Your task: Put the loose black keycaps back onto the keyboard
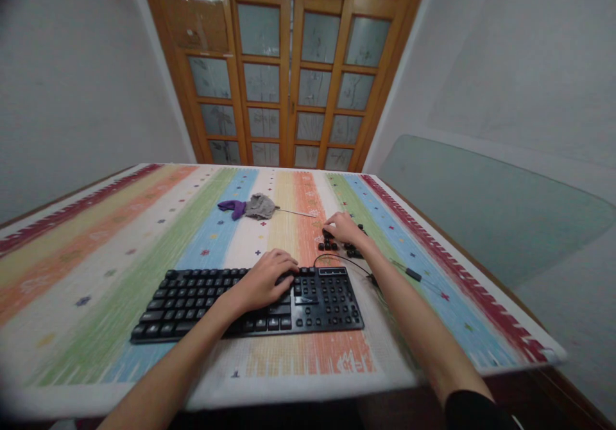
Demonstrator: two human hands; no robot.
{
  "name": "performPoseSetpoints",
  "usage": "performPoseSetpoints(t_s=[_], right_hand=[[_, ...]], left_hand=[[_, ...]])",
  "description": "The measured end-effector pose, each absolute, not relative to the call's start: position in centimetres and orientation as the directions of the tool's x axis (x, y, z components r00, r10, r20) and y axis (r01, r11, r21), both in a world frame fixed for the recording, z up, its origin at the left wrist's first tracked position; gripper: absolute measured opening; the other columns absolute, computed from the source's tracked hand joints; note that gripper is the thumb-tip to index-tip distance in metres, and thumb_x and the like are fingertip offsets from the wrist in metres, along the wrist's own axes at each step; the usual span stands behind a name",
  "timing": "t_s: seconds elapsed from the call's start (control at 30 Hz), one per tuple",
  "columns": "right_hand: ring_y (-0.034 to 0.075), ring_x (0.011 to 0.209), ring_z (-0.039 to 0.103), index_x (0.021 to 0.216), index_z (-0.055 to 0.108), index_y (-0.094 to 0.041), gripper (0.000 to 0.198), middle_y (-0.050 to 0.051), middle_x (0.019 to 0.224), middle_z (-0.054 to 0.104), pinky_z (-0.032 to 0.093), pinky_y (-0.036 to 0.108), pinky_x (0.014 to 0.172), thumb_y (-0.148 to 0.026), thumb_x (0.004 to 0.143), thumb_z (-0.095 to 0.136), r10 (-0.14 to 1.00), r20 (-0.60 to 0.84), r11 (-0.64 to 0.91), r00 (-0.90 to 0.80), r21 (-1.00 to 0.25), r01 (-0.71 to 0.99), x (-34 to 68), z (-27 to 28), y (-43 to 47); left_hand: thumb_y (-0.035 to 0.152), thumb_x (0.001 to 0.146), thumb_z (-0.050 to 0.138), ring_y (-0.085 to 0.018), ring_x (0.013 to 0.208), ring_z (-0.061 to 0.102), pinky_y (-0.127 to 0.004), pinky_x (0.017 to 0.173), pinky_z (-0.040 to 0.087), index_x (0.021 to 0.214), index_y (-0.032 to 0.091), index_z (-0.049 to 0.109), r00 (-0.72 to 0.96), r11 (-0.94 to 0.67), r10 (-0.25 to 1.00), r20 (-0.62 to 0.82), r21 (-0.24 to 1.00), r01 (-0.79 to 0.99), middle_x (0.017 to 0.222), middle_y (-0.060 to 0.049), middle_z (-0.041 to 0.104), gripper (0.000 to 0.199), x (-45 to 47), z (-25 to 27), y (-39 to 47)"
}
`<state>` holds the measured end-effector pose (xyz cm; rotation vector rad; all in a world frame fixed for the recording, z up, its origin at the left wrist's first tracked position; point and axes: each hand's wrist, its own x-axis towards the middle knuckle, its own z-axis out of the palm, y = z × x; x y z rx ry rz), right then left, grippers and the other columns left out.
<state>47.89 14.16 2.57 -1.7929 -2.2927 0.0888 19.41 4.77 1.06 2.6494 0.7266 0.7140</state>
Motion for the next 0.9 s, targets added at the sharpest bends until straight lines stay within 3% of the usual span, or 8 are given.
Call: performPoseSetpoints(t_s=[0.17, 0.5, 0.77, 0.9], right_hand=[[0.027, 0.098, 0.065, 0.077, 0.079, -0.017, 0.021, 0.011, 0.091, 0.078, 0.038, 0.039, 0.098, -0.019, 0.085, 0.059, 0.972, 0.091, 0.230, -0.216, -0.179, 0.957, 47.8, 1.9, 15.3], [0.025, 0.092, 0.066, 0.080, 0.077, -0.016, 0.014, 0.009, 0.085, 0.076, 0.043, 0.035, 0.091, -0.019, 0.083, 0.064, 0.981, 0.079, 0.188, -0.175, -0.204, 0.961, 47.9, 1.5, 16.0], [0.022, 0.085, 0.063, 0.077, 0.074, -0.017, 0.011, 0.007, 0.081, 0.075, 0.043, 0.034, 0.087, -0.016, 0.082, 0.064, 0.968, 0.160, 0.230, -0.193, -0.262, 0.937, 47.0, 1.9, 15.3], [0.022, 0.091, 0.062, 0.088, 0.074, -0.017, 0.015, 0.007, 0.092, 0.076, 0.042, 0.036, 0.092, -0.019, 0.087, 0.060, 0.943, 0.254, 0.287, -0.213, -0.302, 0.909, 46.2, 3.1, 13.8]], left_hand=[[0.013, 0.090, 0.057, -0.024, 0.110, 0.054, -0.042, 0.099, 0.045, 0.102, 0.019, 0.062, 0.747, -0.825, 0.545, 0.380, 0.401, 0.398, 0.109, -0.006, 0.067, 0.014, 19.4, 1.1, 4.7], [0.013, 0.090, 0.055, -0.025, 0.112, 0.054, -0.043, 0.099, 0.045, 0.102, 0.020, 0.062, 0.753, -0.831, 0.537, 0.381, 0.394, 0.393, 0.110, -0.006, 0.067, 0.015, 19.4, 1.0, 4.8], [0.013, 0.091, 0.055, -0.024, 0.111, 0.054, -0.043, 0.098, 0.045, 0.102, 0.021, 0.062, 0.752, -0.834, 0.533, 0.388, 0.389, 0.391, 0.110, -0.006, 0.067, 0.016, 19.4, 1.0, 4.8], [0.013, 0.091, 0.055, -0.024, 0.110, 0.054, -0.043, 0.098, 0.045, 0.103, 0.020, 0.062, 0.754, -0.837, 0.530, 0.387, 0.378, 0.395, 0.110, -0.006, 0.067, 0.015, 19.4, 1.0, 4.8]])
